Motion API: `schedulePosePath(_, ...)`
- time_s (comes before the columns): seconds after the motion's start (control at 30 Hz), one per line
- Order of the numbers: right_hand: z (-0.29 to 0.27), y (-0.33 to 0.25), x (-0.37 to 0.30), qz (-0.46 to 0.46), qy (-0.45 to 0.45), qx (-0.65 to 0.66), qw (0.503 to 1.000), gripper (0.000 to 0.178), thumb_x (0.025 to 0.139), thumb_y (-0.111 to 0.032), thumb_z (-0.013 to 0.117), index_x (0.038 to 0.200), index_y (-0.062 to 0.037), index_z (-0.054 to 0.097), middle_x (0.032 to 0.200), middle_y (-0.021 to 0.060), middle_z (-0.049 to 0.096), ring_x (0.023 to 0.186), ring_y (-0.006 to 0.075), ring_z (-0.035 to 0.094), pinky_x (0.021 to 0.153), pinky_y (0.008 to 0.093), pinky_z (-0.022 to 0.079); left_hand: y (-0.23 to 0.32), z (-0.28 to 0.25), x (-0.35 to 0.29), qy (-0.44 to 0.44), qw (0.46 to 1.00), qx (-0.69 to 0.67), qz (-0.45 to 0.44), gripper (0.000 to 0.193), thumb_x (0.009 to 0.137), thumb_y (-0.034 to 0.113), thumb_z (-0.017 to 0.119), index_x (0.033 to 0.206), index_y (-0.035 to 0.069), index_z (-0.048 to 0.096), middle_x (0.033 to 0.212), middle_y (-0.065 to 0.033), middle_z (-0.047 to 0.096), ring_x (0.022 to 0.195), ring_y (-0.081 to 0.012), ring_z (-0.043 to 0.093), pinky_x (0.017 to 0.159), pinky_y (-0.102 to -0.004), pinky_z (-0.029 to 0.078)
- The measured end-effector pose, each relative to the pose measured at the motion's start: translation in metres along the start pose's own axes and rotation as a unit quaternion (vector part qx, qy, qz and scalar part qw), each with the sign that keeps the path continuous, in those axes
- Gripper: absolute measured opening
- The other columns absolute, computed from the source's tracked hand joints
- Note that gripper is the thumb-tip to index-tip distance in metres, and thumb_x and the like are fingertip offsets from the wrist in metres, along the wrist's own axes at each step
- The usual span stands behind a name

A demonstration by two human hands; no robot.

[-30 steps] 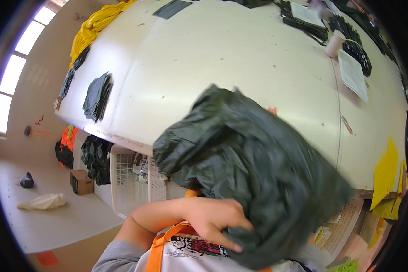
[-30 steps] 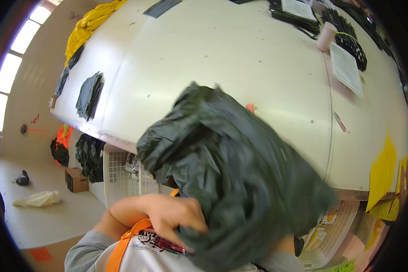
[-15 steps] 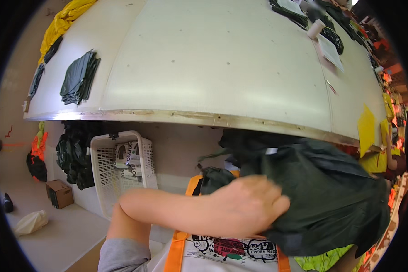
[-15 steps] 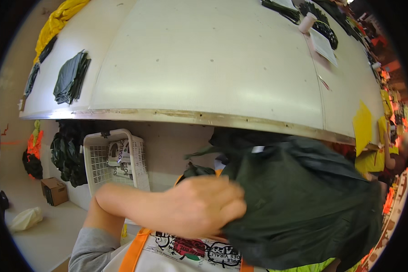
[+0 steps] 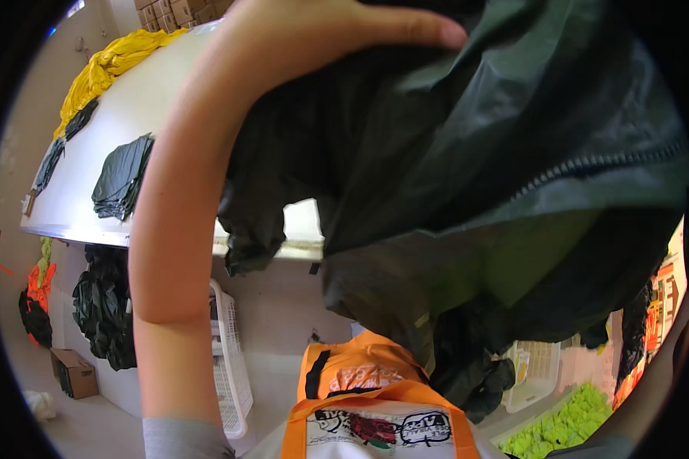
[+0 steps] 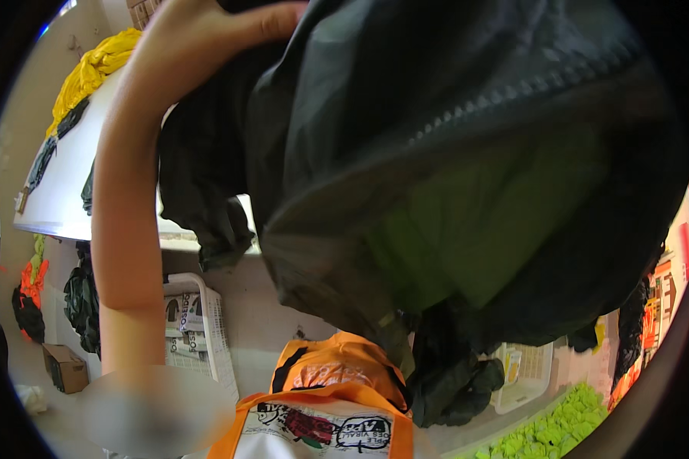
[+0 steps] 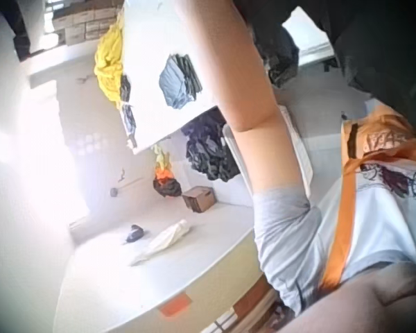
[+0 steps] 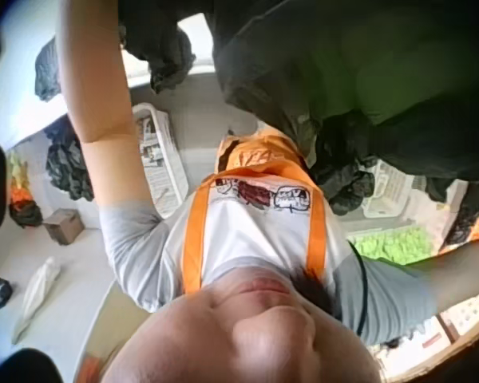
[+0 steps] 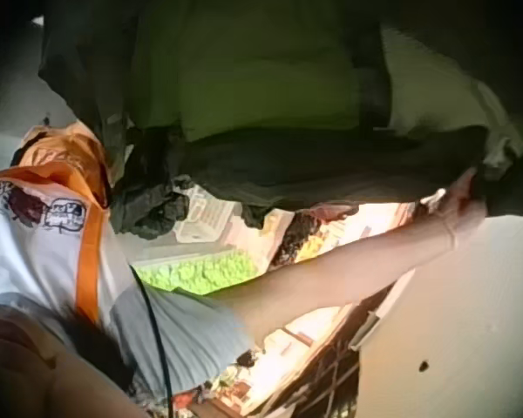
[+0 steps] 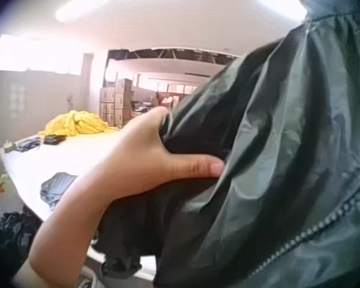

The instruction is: The person folds a dark green jacket on a white table. They smooth the fabric, fold the sleeves inward, and fold the body in half. The person then picks up the folded jacket and places it on a stack of other folded jackets.

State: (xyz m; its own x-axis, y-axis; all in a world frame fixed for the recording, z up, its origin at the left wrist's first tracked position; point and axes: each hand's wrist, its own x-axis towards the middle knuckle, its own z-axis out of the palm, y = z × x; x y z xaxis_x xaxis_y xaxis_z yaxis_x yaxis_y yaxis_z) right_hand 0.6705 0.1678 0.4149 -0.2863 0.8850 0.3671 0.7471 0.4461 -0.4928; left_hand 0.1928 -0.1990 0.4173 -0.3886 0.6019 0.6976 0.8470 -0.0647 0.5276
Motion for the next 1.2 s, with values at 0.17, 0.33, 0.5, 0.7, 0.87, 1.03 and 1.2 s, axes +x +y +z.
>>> schedulePosePath(0.17,0.084,-0.046,0.134,-0.044,0.001,0.091,0.995,0.075,0.081,-0.048,0.067,0.132,0.0005,0.04,0.13,0.0175,0.046,0.118,0.0264,0.042,0.093,0.0523,0.034,0.004,0.011,0.055,0.1,0.991,0.054,0.073,0.059,0.07,0.043,0.079,0.098,-0.007,0.067,0.087,-0.0128,0.07,0.078,-0.0186,0.067,0.073,-0.029,0.052)
schedulePosePath(0.33,0.192,-0.145,0.292,-0.092,0.009,0.176,0.98,0.079,0.08,-0.049,0.067,0.134,0.0,0.038,0.135,0.0185,0.043,0.124,0.0284,0.04,0.096,0.0556,0.032,-0.094,0.041,0.154,0.17,0.976,0.135,-0.005,0.063,0.068,0.048,0.078,0.095,-0.008,0.068,0.088,-0.0178,0.07,0.08,-0.0244,0.068,0.075,-0.0325,0.052)
schedulePosePath(0.5,0.395,-0.263,0.441,-0.091,-0.055,0.309,0.945,0.083,0.079,-0.051,0.067,0.137,-0.0005,0.035,0.14,0.0194,0.04,0.13,0.0303,0.037,0.1,0.0588,0.03,-0.225,0.115,0.228,0.12,0.854,0.487,-0.14,0.07,0.066,0.054,0.077,0.101,-0.006,0.062,0.095,-0.0273,0.065,0.089,-0.0357,0.065,0.081,-0.0401,0.051)
schedulePosePath(0.7,0.625,-0.164,0.24,-0.293,-0.351,0.207,0.865,0.092,0.085,-0.042,0.064,0.147,0.0034,0.013,0.149,0.0271,0.023,0.139,0.0329,0.027,0.113,0.0387,0.023,-0.355,0.3,0.0,-0.049,0.919,0.346,-0.181,0.084,0.084,0.041,0.064,0.146,0.002,0.023,0.147,-0.0249,0.027,0.134,-0.0405,0.028,0.11,-0.0524,0.02)
schedulePosePath(0.87,0.522,-0.056,0.011,-0.244,-0.43,-0.028,0.869,0.099,0.074,-0.043,0.072,0.149,-0.0088,0.018,0.152,0.0285,0.007,0.14,0.0464,0.01,0.109,0.0621,0.011,-0.237,0.298,-0.249,-0.137,0.814,0.314,-0.47,0.09,0.078,0.035,0.07,0.145,-0.002,0.022,0.149,-0.0281,0.018,0.139,-0.0427,0.018,0.111,-0.0546,0.014)
schedulePosePath(1.03,0.547,0.013,-0.091,-0.179,-0.432,-0.101,0.878,0.082,0.073,-0.053,0.071,0.125,0.0049,0.047,0.145,0.0336,0.022,0.138,0.0523,0.009,0.105,0.0672,0.013,-0.24,0.328,-0.309,-0.168,0.757,0.38,-0.505,0.089,0.08,0.045,0.065,0.145,-0.001,0.024,0.151,-0.0266,0.016,0.139,-0.0441,0.016,0.112,-0.0556,0.011)
schedulePosePath(1.2,0.599,-0.031,-0.092,-0.178,-0.376,-0.022,0.909,0.065,0.078,-0.051,0.067,0.123,-0.0063,0.055,0.15,0.022,0.022,0.139,0.0484,0.004,0.11,0.0615,0.006,-0.303,0.293,-0.31,-0.129,0.756,0.44,-0.467,0.084,0.082,0.047,0.062,0.145,0.004,0.027,0.152,-0.0229,0.019,0.139,-0.0398,0.021,0.11,-0.0558,0.016)
